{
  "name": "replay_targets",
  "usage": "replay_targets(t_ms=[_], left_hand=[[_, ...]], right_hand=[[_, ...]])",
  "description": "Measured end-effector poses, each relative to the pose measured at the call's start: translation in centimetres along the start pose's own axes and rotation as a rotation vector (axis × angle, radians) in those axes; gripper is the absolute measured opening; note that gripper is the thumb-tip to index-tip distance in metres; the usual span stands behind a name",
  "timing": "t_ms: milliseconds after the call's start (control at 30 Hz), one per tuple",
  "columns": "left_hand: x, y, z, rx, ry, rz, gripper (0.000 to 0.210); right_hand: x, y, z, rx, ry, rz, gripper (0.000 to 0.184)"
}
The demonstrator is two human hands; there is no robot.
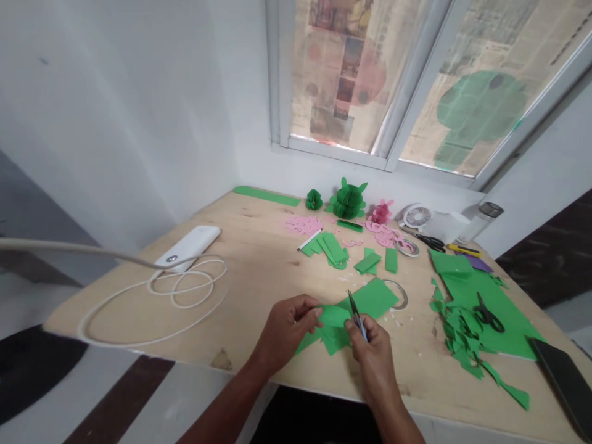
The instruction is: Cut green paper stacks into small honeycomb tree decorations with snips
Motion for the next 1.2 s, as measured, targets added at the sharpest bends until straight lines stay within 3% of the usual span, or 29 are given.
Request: replay_targets(t_ms=[167,300,467,567,667,867,1033,1200], left_hand=[[-1.7,0.7,-0.8,-0.042,0.008,0.136,0.010],[-4.1,1.8,-1.9,-0.023,0.140,0.245,0.006],[-5.8,2.5,-2.0,0.058,0.646,0.321,0.017],[-6.2,2.4,-2.0,-0.029,0.977,0.347,0.033],[-6.6,1.8,-2.2,-0.097,1.151,0.360,0.038],[-5.5,1.1,-2.4,0.113,1.101,0.273,0.026],[-3.5,1.5,-2.4,0.351,1.208,0.089,0.022],[-2.6,1.2,-3.3,0.395,1.283,0.020,0.022]], right_hand=[[-0.7,-0.1,0.7,0.031,0.038,0.044,0.035],[-1.6,-0.4,1.3,0.026,0.034,0.081,0.034],[-2.6,-0.8,2.0,0.005,-0.014,0.115,0.032],[-3.0,-0.9,2.4,-0.006,-0.020,0.138,0.031],[-3.4,-1.0,2.7,-0.010,-0.013,0.161,0.031],[-3.6,-1.0,3.3,0.017,0.004,0.172,0.031],[-3.5,-1.0,3.2,-0.027,0.018,0.159,0.027],[-3.4,-1.0,3.2,-0.033,0.043,0.134,0.025]])
Point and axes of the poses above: each hand's wrist, its own y-axis towards the middle knuckle, its own x-axis out of the palm, z = x × y, the point moved 5 cm from there along y, towards the middle knuckle, and after that the axes turned 6 degrees about -y, right-handed, at the moved point
